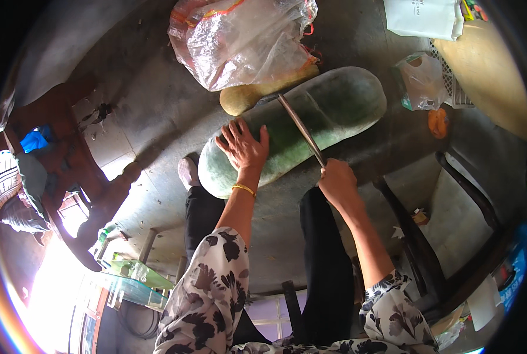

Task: The person sweeps a wooden board outdoors, then moves indoors and uses a knife to cut a large green melon in half on a table. The person handles the melon and knife directly without additional tools.

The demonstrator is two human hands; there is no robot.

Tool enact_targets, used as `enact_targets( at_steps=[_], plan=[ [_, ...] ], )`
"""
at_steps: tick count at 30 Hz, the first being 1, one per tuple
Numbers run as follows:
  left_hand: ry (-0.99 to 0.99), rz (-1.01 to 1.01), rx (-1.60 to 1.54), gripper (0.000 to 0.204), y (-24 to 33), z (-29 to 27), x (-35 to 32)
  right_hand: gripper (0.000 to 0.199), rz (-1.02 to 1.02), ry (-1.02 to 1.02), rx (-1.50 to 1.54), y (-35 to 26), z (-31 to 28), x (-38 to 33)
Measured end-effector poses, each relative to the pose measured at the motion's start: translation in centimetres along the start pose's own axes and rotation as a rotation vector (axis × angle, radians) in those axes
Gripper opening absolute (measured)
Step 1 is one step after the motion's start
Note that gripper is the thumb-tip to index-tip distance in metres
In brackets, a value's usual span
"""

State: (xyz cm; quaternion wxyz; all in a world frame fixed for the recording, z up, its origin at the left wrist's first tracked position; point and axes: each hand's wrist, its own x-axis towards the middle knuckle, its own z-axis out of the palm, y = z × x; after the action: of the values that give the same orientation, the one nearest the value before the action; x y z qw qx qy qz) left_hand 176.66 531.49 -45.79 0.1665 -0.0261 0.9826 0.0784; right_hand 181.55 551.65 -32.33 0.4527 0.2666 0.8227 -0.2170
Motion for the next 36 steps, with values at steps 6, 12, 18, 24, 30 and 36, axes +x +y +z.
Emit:
enact_targets(
  at_steps=[6, 12, 18, 24, 30, 36],
  plan=[
    [0.021, 0.017, 0.018, 0.065, 0.0, -0.2, 0.5, 0.013, -0.001, 0.020, -0.071, 3.4, 0.0, -3.1],
    [0.061, 0.034, 0.062, 0.060, -0.1, 0.0, 0.4, 0.015, -0.009, -0.009, -0.040, 4.7, -0.3, -4.5],
    [0.022, 0.022, 0.064, 0.066, -0.1, 0.2, 0.5, 0.016, 0.034, -0.098, -0.134, 4.2, -0.8, -3.1],
    [0.028, 0.050, 0.121, 0.057, -0.1, 0.1, 1.1, 0.013, 0.058, 0.053, -0.044, 5.8, 6.3, 0.2],
    [0.017, 0.058, 0.140, 0.058, -0.5, 1.2, 1.1, 0.019, -0.153, 0.252, 0.028, 12.9, 15.8, 5.0],
    [0.046, 0.055, 0.115, 0.060, -0.3, 1.5, 1.1, 0.023, -0.275, 0.375, -0.009, 14.2, 17.8, 6.9]
  ],
)
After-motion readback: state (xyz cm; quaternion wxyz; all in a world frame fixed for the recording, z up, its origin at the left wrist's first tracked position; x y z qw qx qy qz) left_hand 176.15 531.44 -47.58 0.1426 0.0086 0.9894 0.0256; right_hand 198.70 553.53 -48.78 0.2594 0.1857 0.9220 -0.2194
